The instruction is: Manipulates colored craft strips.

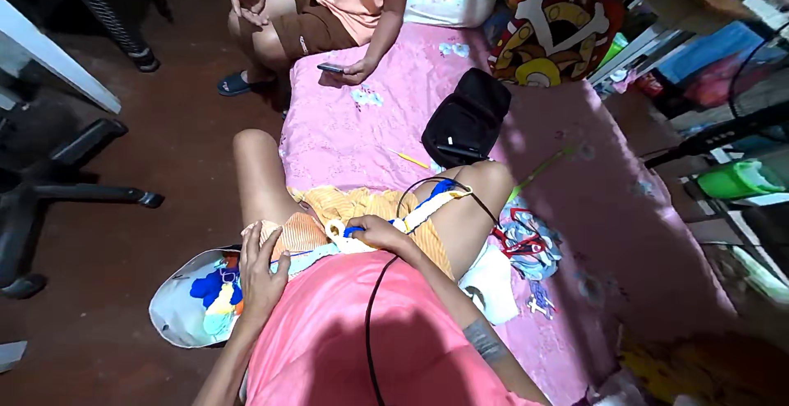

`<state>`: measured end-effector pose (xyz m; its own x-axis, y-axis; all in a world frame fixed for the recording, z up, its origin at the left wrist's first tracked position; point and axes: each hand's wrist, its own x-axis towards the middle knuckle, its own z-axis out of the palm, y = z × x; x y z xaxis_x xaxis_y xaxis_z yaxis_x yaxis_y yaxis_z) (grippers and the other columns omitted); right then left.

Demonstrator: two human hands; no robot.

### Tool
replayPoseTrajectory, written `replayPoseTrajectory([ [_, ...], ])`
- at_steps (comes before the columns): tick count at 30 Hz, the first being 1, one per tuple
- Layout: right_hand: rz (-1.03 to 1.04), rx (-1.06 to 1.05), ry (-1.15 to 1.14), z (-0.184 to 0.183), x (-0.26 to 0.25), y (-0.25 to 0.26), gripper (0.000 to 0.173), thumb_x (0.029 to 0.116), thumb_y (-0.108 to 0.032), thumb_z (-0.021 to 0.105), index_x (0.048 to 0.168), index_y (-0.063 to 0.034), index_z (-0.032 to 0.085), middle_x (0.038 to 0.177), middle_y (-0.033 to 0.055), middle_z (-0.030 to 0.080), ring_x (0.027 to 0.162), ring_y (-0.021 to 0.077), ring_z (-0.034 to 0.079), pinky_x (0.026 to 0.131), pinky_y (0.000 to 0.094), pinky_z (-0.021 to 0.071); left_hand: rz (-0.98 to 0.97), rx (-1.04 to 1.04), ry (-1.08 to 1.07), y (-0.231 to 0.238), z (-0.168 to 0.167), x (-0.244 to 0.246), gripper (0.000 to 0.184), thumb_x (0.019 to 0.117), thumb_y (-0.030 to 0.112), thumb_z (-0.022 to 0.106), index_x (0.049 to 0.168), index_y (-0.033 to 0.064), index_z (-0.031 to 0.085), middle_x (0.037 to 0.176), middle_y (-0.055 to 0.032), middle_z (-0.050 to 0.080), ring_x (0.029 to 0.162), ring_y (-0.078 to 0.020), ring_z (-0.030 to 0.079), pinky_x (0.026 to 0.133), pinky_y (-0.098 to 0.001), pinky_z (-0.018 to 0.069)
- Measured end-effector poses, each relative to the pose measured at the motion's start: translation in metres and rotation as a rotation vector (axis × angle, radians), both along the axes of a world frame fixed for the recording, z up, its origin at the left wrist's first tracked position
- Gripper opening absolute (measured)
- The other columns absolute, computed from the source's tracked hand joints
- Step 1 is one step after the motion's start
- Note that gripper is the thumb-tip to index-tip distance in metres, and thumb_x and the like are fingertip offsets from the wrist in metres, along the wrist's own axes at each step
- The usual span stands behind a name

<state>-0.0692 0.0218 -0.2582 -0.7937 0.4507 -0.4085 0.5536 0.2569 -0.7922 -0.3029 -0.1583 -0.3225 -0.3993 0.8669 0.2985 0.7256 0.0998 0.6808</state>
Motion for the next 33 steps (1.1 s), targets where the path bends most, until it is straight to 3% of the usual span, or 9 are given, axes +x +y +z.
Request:
replayPoseTrajectory([
  [8,0.009,-0.002,-0.01,0.003,0.001,-0.001,0.029,0.1042,-0.016,0.05,0.119,0.0006,0.068,0.109,0.0203,0.068,0.103,0.0297,0.064,0.093,0.0529,0.0478,0.004,-0.01,0.013,-0.001,0.005,-0.001,0.05,0.0957,0.037,0.048,0.135,0.0118,0.065,0.157,-0.0231,0.042,0.149,-0.0448,0.031,0.119,-0.0619,0.0247],
  [10,0.007,0.003,0.002,0.001,0.002,-0.001,0.028,0.104,-0.016,0.05,0.117,0.0006,0.068,0.106,0.0195,0.068,0.1,0.0288,0.064,0.091,0.052,0.048,0.049,-0.015,0.007,0.004,0.013,-0.007,0.051,0.0992,0.04,0.045,0.134,0.0091,0.066,0.152,-0.021,0.049,0.145,-0.0424,0.039,0.118,-0.0629,0.0261],
  [13,0.005,0.008,0.009,-0.001,0.003,-0.001,0.028,0.1033,-0.016,0.05,0.116,0.0012,0.068,0.104,0.0192,0.068,0.099,0.0288,0.064,0.09,0.0525,0.0484,0.137,0.027,-0.044,0.026,0.033,-0.03,0.047,0.1026,0.034,0.047,0.131,0.0009,0.065,0.148,-0.0253,0.051,0.14,-0.0451,0.044,0.116,-0.0627,0.031],
  [15,0.008,0.011,0.004,-0.001,0.002,-0.001,0.028,0.1029,-0.016,0.05,0.115,0.0008,0.068,0.104,0.0188,0.069,0.098,0.0285,0.065,0.089,0.053,0.0487,0.21,0.074,-0.12,0.051,0.041,-0.058,0.045,0.1045,0.028,0.048,0.133,-0.0034,0.061,0.149,-0.0267,0.048,0.14,-0.0419,0.045,0.116,-0.0575,0.0351],
  [19,0.001,0.018,-0.01,-0.003,0.001,-0.001,0.027,0.1028,-0.017,0.051,0.115,0.0006,0.068,0.102,0.0186,0.069,0.097,0.0288,0.065,0.088,0.053,0.0491,0.382,0.026,-0.484,0.115,0.053,-0.106,0.052,0.1108,0.034,0.038,0.146,-0.0034,0.049,0.156,-0.025,0.041,0.146,-0.0336,0.038,0.121,-0.0497,0.029],
  [20,0.002,0.015,-0.015,-0.003,0.001,-0.001,0.028,0.1031,-0.017,0.051,0.115,0.0008,0.068,0.103,0.0191,0.069,0.098,0.0292,0.065,0.089,0.0533,0.0489,0.439,0.017,-0.628,0.13,0.057,-0.11,0.054,0.1111,0.036,0.037,0.146,-0.0031,0.049,0.154,-0.0241,0.044,0.144,-0.0305,0.042,0.119,-0.0478,0.0305],
  [23,-0.001,0.008,-0.018,-0.002,0.001,0.0,0.028,0.103,-0.017,0.051,0.115,0.0011,0.068,0.104,0.0193,0.069,0.098,0.029,0.065,0.089,0.053,0.0489,0.539,-0.019,-0.924,0.161,0.051,-0.111,0.057,0.1086,0.047,0.037,0.138,0.0018,0.055,0.135,-0.0181,0.058,0.119,-0.0237,0.058,0.101,-0.0476,0.0466],
  [28,-0.028,-0.009,0.005,-0.003,0.002,-0.001,0.028,0.1027,-0.018,0.051,0.114,0.0008,0.069,0.104,0.018,0.069,0.099,0.0274,0.065,0.091,0.0519,0.0493,0.489,0.004,-0.959,0.159,0.032,-0.116,0.049,0.1088,0.038,0.042,0.139,0.0026,0.056,0.132,-0.0167,0.061,0.114,-0.0202,0.06,0.1,-0.0431,0.0477],
  [33,-0.107,-0.122,0.127,0.0,0.003,-0.002,0.025,0.1028,-0.016,0.051,0.109,0.0025,0.068,0.097,0.0118,0.067,0.089,0.0144,0.062,0.086,0.0379,0.0506,0.493,-0.017,-1.067,0.139,0.022,-0.105,0.043,0.1084,0.037,0.044,0.136,0.007,0.059,0.124,-0.0114,0.064,0.106,-0.0161,0.063,0.094,-0.0402,0.0506],
])
